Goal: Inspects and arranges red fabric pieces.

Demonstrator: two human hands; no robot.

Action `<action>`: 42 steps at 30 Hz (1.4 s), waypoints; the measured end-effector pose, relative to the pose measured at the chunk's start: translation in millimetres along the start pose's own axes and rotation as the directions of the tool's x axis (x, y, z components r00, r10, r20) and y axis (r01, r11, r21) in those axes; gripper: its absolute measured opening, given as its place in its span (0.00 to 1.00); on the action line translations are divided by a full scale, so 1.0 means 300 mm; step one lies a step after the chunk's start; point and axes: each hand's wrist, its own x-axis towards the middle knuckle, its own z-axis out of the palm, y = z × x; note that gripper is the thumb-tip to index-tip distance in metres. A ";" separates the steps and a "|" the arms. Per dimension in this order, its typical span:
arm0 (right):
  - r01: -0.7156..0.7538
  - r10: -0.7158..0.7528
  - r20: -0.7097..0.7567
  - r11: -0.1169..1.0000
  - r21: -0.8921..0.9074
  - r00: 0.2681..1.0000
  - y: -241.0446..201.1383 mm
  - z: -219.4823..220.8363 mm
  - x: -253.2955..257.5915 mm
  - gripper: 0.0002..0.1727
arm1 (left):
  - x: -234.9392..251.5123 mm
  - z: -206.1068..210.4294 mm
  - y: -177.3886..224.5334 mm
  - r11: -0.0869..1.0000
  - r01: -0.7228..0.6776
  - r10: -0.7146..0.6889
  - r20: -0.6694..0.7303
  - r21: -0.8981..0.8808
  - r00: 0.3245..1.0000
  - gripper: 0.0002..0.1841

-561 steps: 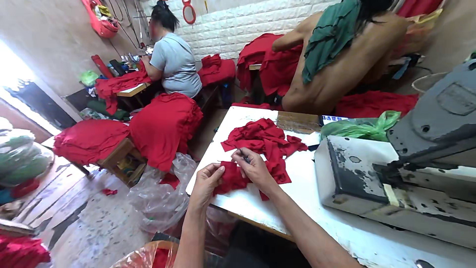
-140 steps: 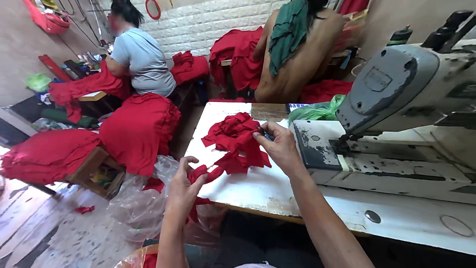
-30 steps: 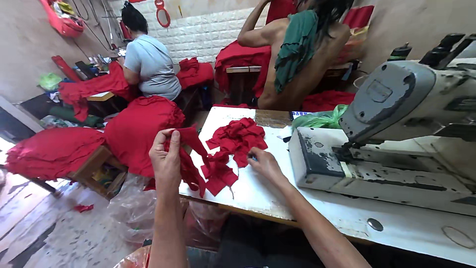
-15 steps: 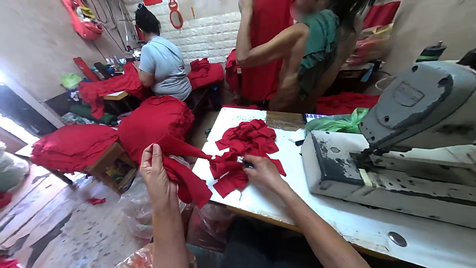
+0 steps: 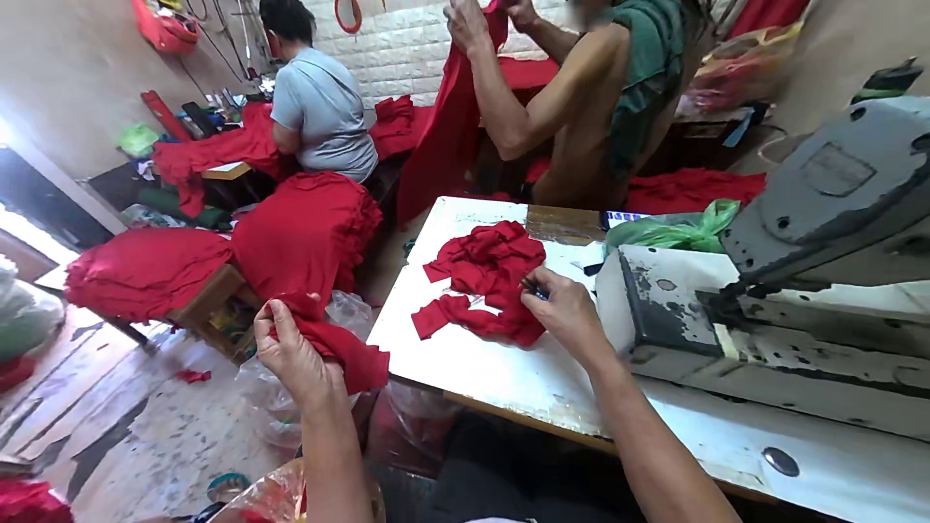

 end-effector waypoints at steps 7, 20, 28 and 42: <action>0.092 -0.091 -0.013 0.991 0.094 0.996 -0.060 -0.037 -0.007 0.06 | -0.076 -0.011 0.024 0.951 0.003 -0.155 0.468 0.310 0.870 0.06; 0.195 -0.467 0.416 0.813 0.548 0.780 -0.138 0.091 -0.277 0.09 | -0.284 -0.028 -0.069 0.692 0.457 -0.711 0.634 0.558 0.303 0.13; 0.218 -0.434 0.422 0.856 0.470 0.796 -0.090 0.143 -0.292 0.09 | -0.232 -0.075 -0.077 0.768 0.406 -0.638 0.637 0.494 0.432 0.04; 0.214 -0.171 0.577 0.977 -0.006 0.799 -0.119 0.219 -0.052 0.22 | -0.189 -0.115 -0.045 0.783 0.334 -0.621 0.687 0.524 0.378 0.03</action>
